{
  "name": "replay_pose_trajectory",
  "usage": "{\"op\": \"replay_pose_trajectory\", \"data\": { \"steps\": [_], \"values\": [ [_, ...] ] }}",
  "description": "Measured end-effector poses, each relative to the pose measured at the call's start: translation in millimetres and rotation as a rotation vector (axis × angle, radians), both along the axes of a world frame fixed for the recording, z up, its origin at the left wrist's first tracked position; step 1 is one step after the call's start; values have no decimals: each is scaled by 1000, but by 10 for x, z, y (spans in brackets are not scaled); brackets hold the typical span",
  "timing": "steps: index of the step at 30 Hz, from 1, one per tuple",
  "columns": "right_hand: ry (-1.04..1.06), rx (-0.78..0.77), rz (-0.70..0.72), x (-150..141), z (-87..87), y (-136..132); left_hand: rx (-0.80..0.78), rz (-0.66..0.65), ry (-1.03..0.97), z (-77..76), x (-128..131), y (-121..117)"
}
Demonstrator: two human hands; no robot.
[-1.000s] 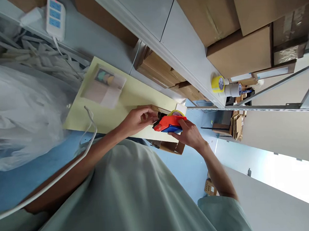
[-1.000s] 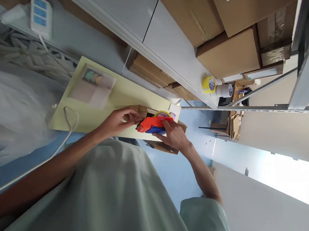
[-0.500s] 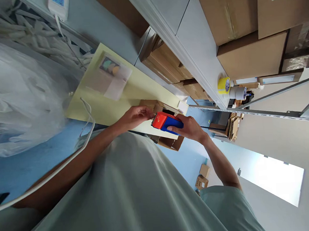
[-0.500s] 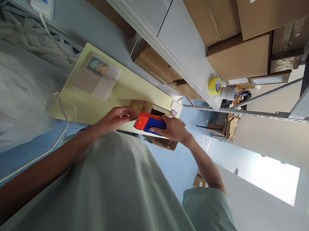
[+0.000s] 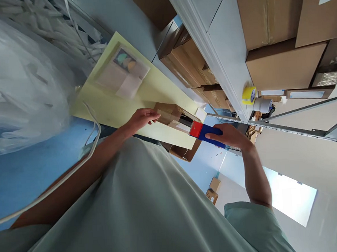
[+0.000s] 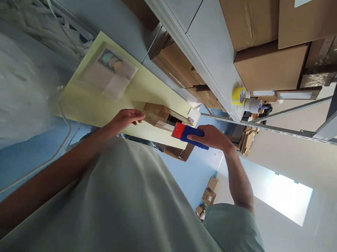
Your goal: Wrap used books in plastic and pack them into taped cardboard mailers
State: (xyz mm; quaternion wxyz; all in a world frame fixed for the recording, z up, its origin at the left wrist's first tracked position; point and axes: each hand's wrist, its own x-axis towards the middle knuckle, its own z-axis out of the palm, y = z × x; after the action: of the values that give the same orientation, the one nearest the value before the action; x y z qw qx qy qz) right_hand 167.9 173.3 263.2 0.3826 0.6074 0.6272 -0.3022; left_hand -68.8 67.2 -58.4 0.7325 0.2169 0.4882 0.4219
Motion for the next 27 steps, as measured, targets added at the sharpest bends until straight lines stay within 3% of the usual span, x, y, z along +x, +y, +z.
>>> {"op": "replay_pose_trajectory", "data": {
  "steps": [7, 15, 23, 27],
  "values": [
    [42, 137, 100, -140, -34, 10, -56, 64, -45, -155, 341, 186],
    [53, 238, 106, -235, -142, 21, -149, 89, -20, -181, 533, 279],
    [8, 233, 84, -273, -193, -5, 39, -29, 273, -150, 550, 276],
    [21, 220, 105, -304, -185, -10, 42, -42, 418, -180, 554, 260]
  ]
}}
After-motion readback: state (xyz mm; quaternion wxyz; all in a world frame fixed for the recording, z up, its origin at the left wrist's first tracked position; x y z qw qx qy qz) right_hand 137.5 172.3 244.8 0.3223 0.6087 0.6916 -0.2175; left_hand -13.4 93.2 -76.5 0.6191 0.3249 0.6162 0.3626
